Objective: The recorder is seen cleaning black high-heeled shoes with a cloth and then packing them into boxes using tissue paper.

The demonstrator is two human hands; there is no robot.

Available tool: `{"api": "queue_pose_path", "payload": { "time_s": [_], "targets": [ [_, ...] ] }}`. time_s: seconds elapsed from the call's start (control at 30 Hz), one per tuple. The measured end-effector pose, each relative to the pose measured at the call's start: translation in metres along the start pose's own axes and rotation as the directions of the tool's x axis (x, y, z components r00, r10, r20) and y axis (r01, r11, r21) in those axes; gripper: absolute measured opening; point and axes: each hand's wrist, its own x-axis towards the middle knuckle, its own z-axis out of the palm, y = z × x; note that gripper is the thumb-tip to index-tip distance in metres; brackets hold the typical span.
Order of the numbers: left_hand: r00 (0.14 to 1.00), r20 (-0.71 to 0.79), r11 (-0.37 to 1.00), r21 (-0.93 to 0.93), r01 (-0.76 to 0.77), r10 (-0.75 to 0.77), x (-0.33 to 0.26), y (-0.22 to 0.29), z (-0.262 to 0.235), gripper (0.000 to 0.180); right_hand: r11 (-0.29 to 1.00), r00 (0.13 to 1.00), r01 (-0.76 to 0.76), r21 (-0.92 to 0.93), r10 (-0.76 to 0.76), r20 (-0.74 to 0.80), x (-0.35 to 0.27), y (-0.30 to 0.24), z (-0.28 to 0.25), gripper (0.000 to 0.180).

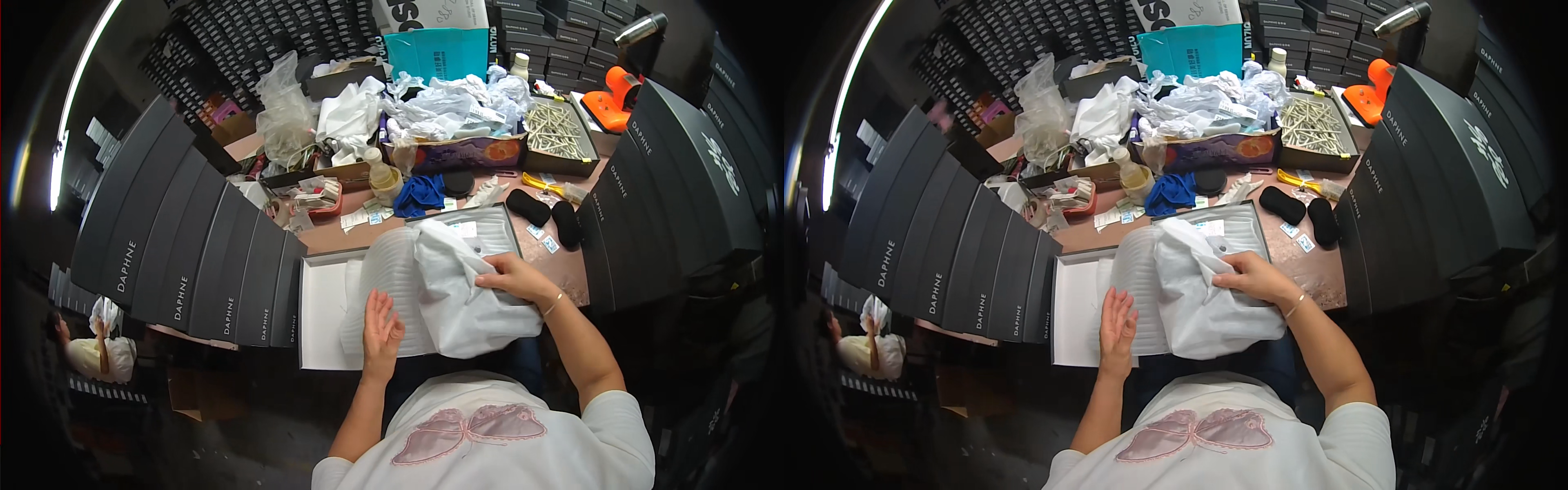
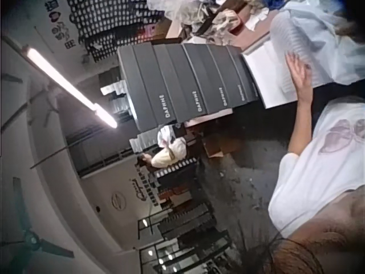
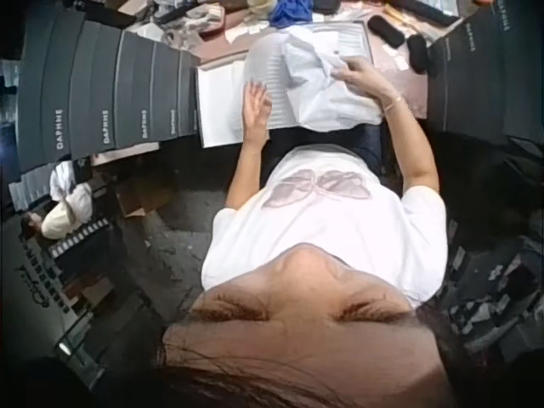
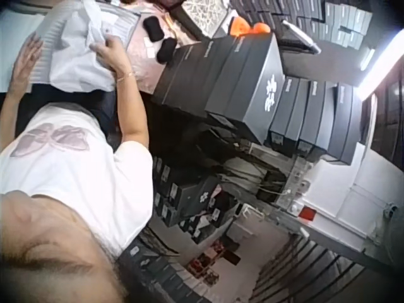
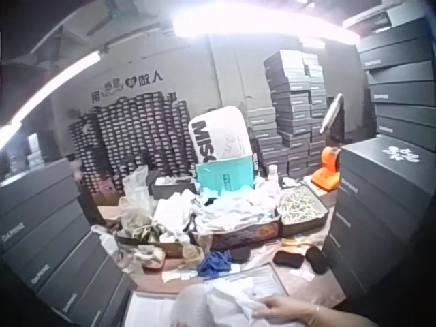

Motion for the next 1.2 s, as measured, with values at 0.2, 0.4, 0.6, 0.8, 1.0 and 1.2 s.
{"api": "queue_pose_path", "payload": {
  "time_s": [0.2, 0.4, 0.6, 0.8, 1.0, 1.2],
  "targets": [
    [0.971, 0.192, 0.949, -0.25, 0.191, -0.145, 0.026, 0.031, 0.018, 0.112, 0.908, 0.92, 0.387, -0.162, -0.369, 0.129, -0.027, -0.037, 0.014, 0.028],
    [0.957, 0.159, 0.862, -0.416, 0.289, -0.244, 0.018, 0.048, 0.021, 0.095, 0.472, 0.741, 0.653, -0.592, -0.558, 0.372, -0.03, -0.078, 0.012, 0.02],
    [0.984, -0.046, 0.819, -0.563, 0.115, -0.17, 0.036, -0.018, 0.005, 0.054, 0.087, 0.65, 0.527, -0.846, -0.682, 0.334, -0.001, -0.069, 0.098, 0.022],
    [0.963, -0.23, 0.77, -0.637, -0.039, -0.142, 0.045, 0.0, -0.023, 0.047, 0.221, 0.234, 0.487, -0.845, -0.965, -0.117, -0.054, -0.058, 0.077, 0.066],
    [0.928, -0.371, 0.865, -0.463, -0.193, 0.009, 0.053, 0.003, -0.038, 0.046, 0.753, 0.953, 0.304, 0.583, -0.232, -0.197, -0.031, -0.023, 0.039, 0.059],
    [0.55, -0.76, 0.822, -0.037, -0.569, 0.346, 0.076, 0.149, -0.056, 0.049, 0.625, 0.848, 0.488, 0.609, -0.175, -0.499, -0.059, -0.017, -0.004, 0.038]
  ]
}}
